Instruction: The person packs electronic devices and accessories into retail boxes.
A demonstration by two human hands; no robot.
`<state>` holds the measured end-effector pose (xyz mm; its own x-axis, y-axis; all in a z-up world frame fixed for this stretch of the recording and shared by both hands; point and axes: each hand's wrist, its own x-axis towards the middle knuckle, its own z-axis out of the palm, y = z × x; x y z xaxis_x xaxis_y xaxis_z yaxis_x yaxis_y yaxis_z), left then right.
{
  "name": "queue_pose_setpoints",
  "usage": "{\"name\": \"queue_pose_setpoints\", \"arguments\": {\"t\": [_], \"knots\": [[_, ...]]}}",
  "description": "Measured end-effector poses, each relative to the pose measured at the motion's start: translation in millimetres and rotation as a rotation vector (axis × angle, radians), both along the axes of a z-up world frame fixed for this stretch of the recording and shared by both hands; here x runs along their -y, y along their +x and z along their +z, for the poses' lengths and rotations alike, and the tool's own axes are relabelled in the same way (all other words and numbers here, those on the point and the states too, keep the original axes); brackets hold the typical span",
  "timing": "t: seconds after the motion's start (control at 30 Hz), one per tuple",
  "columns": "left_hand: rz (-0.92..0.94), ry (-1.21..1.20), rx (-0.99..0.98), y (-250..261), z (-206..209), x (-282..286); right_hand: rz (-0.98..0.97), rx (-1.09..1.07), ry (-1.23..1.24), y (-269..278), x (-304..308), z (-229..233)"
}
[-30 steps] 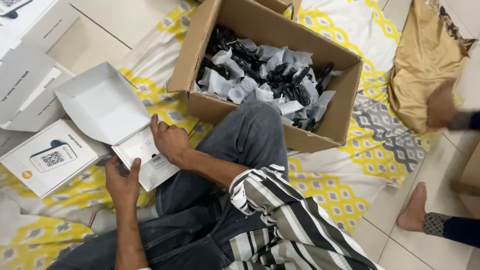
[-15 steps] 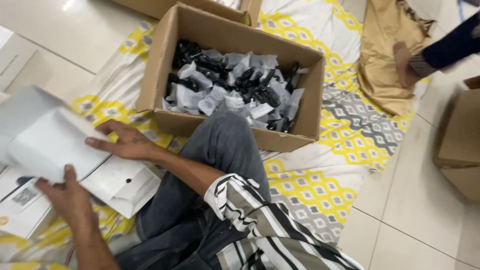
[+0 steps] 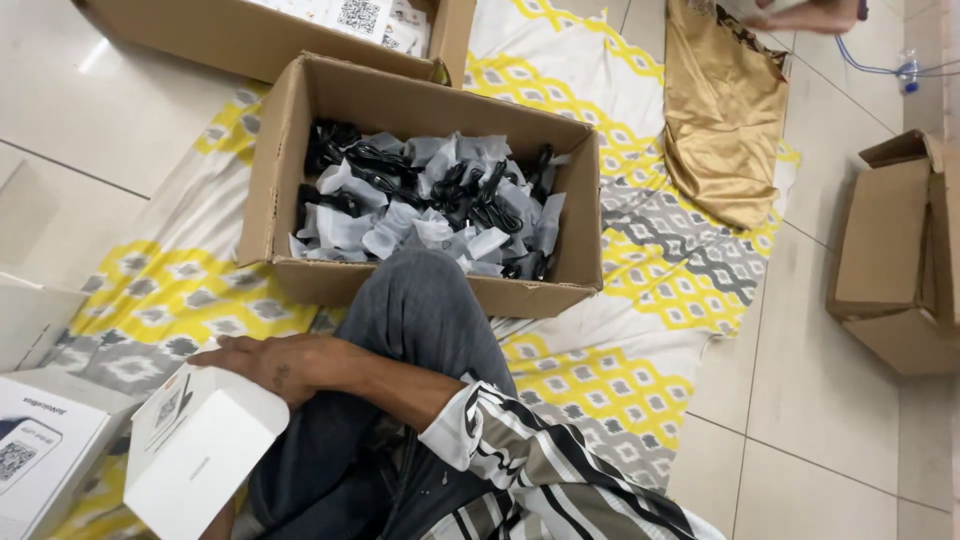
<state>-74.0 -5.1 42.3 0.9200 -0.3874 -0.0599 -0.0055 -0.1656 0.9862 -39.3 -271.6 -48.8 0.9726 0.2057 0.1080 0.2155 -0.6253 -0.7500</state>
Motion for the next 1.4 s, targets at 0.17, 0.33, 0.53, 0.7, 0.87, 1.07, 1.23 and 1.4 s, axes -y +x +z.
{"name": "queue_pose_setpoints", "arguments": {"t": [0.17, 0.33, 0.53, 0.7, 0.87, 1.07, 1.23, 1.4], "knots": [[0.011, 0.148, 0.055, -2, -84, 6, -0.099, -0.437, 0.029, -11, 12, 64], [0.079, 0.342, 0.102, 20, -167, -30, -0.041, -0.293, 0.088, -5, 0, 65], [0.123, 0.707, 0.625, 36, -163, -15, -0.105, -0.177, 0.023, -4, -5, 85], [0.302, 0.450, 0.352, 40, -109, 18, -0.063, -0.172, -0.006, -4, -5, 76], [0.370, 0.090, 0.154, 41, -21, 41, -0.044, -0.423, -0.082, 2, 2, 93], [0.361, 0.254, 0.134, 47, -41, 32, -0.028, -0.303, 0.044, 6, -1, 115], [0.299, 0.454, 0.179, 46, -27, 29, -0.076, -0.293, -0.084, 6, 1, 116], [0.136, 0.572, 0.233, 45, -39, 10, -0.047, -0.260, -0.207, 0, 0, 122]]}}
